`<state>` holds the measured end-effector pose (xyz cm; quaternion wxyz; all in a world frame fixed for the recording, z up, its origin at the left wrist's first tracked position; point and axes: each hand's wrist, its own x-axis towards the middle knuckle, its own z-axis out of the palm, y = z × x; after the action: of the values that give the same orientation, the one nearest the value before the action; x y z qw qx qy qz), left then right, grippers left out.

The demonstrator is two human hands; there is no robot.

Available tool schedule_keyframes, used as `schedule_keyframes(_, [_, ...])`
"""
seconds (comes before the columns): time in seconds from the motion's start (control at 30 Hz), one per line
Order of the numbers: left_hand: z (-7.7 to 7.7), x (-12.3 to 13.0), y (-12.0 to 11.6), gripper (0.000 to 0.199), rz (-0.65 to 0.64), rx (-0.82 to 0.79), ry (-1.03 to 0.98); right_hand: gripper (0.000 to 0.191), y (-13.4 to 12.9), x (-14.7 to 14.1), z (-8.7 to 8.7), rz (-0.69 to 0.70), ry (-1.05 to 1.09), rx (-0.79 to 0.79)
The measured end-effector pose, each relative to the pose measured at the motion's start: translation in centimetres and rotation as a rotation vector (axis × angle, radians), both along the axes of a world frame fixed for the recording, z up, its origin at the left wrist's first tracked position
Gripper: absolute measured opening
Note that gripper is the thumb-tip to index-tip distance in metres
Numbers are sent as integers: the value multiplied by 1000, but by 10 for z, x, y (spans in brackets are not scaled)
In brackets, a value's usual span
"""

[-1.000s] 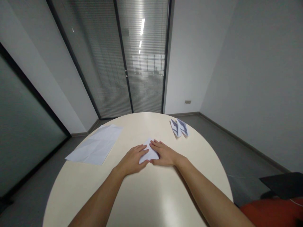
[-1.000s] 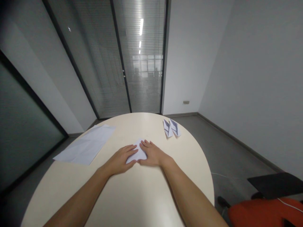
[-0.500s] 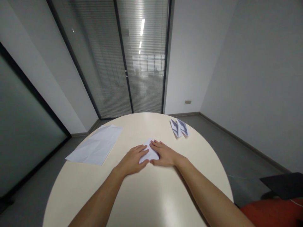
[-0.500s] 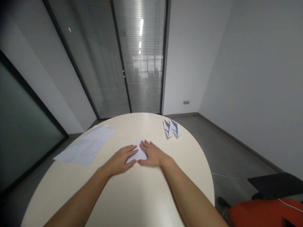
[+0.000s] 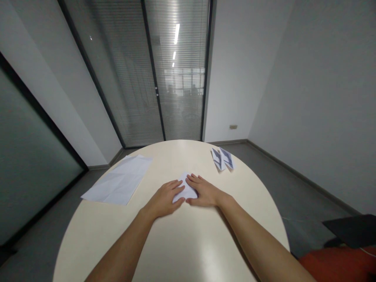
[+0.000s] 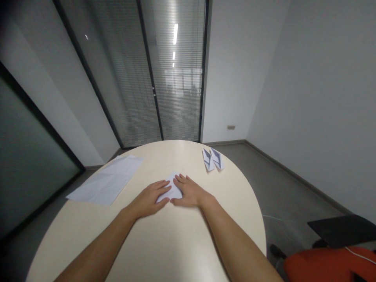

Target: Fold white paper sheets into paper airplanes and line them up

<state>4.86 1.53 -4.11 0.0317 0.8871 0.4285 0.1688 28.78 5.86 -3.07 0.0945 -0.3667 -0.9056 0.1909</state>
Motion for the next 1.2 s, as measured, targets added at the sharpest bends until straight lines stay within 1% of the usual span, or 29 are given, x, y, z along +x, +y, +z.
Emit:
schedule_keyframes(0.17, [1,0,-1,47,-1,8,-17,100,1,1,-3,5,41,-1])
schedule_keyframes(0.33, [2,1,-1,47,3,11,-14,100,1,0,-2,13,35,1])
schedule_keyframes(0.5, [6,2,-2,44,8,12,-39,99,1,1,-2,22,57,-5])
schedule_keyframes(0.63, [12,2,-3,36,-2,-8,-102,99,0,1,1,47,76,-13])
schedule_keyframes(0.73, [14,2,-2,30,23,-31,-165,93,-1,0,5,79,78,-20])
schedule_keyframes(0.8, [13,1,0,32,46,-35,-191,87,-2,-1,8,93,79,-22])
schedule_keyframes(0.9, [7,-1,3,35,68,-19,-193,83,-4,-2,10,113,98,-28])
schedule_keyframes(1.1, [-8,-5,11,46,136,18,-137,82,-4,-6,6,170,123,-27])
schedule_keyframes(1.2, [-12,-5,13,49,156,8,-107,87,-5,-8,4,170,121,-29])
